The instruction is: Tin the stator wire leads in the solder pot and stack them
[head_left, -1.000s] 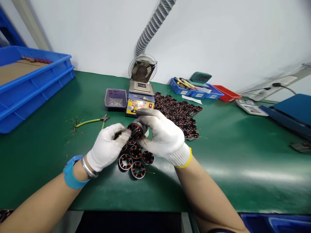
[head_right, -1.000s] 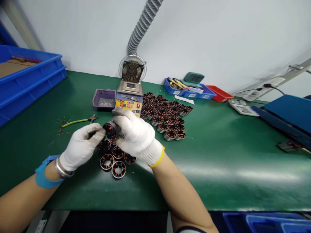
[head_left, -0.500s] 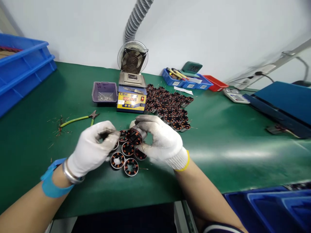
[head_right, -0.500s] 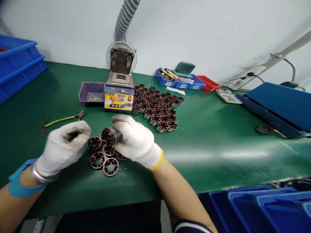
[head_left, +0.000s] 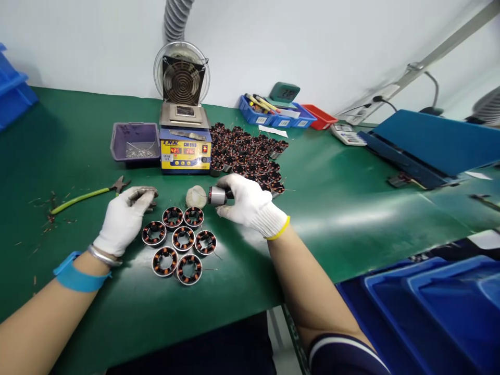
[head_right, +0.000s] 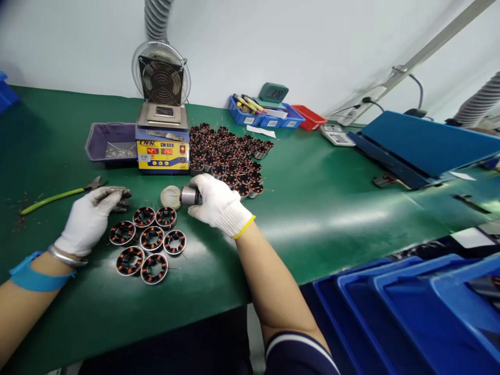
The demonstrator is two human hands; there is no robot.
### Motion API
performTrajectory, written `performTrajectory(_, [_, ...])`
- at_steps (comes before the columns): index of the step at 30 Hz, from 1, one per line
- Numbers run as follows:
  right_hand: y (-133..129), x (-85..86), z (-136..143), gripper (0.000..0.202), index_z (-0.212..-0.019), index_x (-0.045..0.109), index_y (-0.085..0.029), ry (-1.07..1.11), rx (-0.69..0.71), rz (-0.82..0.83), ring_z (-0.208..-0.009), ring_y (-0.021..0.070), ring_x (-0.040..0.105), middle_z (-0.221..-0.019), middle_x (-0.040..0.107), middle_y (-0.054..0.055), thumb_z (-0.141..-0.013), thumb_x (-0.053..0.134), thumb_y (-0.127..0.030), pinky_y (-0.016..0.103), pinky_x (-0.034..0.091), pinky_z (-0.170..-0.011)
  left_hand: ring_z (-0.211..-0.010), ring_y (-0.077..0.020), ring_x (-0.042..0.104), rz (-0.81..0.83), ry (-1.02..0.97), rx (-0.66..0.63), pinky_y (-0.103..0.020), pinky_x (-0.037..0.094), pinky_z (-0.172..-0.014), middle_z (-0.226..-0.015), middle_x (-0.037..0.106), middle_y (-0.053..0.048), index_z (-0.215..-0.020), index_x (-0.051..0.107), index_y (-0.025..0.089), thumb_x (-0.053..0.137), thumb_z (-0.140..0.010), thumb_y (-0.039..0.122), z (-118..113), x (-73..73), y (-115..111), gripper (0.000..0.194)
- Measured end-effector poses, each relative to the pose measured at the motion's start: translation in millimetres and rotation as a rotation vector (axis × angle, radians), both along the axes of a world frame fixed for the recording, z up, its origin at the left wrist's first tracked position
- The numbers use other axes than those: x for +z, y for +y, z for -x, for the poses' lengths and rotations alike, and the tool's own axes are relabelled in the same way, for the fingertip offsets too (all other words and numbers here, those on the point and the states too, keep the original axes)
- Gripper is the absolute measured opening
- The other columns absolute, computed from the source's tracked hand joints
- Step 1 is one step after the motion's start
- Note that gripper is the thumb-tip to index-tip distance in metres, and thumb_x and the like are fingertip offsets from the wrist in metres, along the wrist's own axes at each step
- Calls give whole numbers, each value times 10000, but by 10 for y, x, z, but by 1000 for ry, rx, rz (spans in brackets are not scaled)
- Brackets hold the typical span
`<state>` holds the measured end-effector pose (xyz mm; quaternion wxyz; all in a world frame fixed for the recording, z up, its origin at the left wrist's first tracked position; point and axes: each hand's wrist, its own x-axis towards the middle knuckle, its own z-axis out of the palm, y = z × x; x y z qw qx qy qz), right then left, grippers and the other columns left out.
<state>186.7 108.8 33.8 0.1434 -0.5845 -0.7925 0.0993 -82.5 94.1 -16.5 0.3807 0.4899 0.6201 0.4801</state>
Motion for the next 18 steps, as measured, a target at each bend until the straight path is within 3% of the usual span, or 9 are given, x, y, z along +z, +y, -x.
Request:
performTrajectory(10, [33, -45, 4, 536, -1230, 668, -170, 176, 109, 18, -1047, 270, 683, -1203, 697, 99, -703, 738, -241, 412, 553, -903, -915, -269, 700, 40, 161, -13, -381, 560, -906, -953, 775, -69, -891, 729, 199, 653, -732, 478, -36, 2, 23, 331])
performTrajectory(15, [25, -39, -43, 537, -1244, 649, -163, 298, 143, -177, -1102, 257, 647, -1219, 671, 93, -712, 692, -214, 401, 531, -975, -935, -274, 703, 17, 187, -28, -375, 560, -921, -966, 779, -73, -889, 735, 199, 644, -733, 480, -24, 3, 20, 333])
performTrajectory(18, [1, -25, -41, 545, -1251, 644, -184, 135, 174, -270, -1134, 289, 601, -1251, 640, 102, -707, 655, -149, 439, 516, -961, -954, -282, 700, 14, 204, -35, -379, 559, -927, -981, 783, -77, -893, 739, 201, 636, -742, 473, -25, 14, 15, 328])
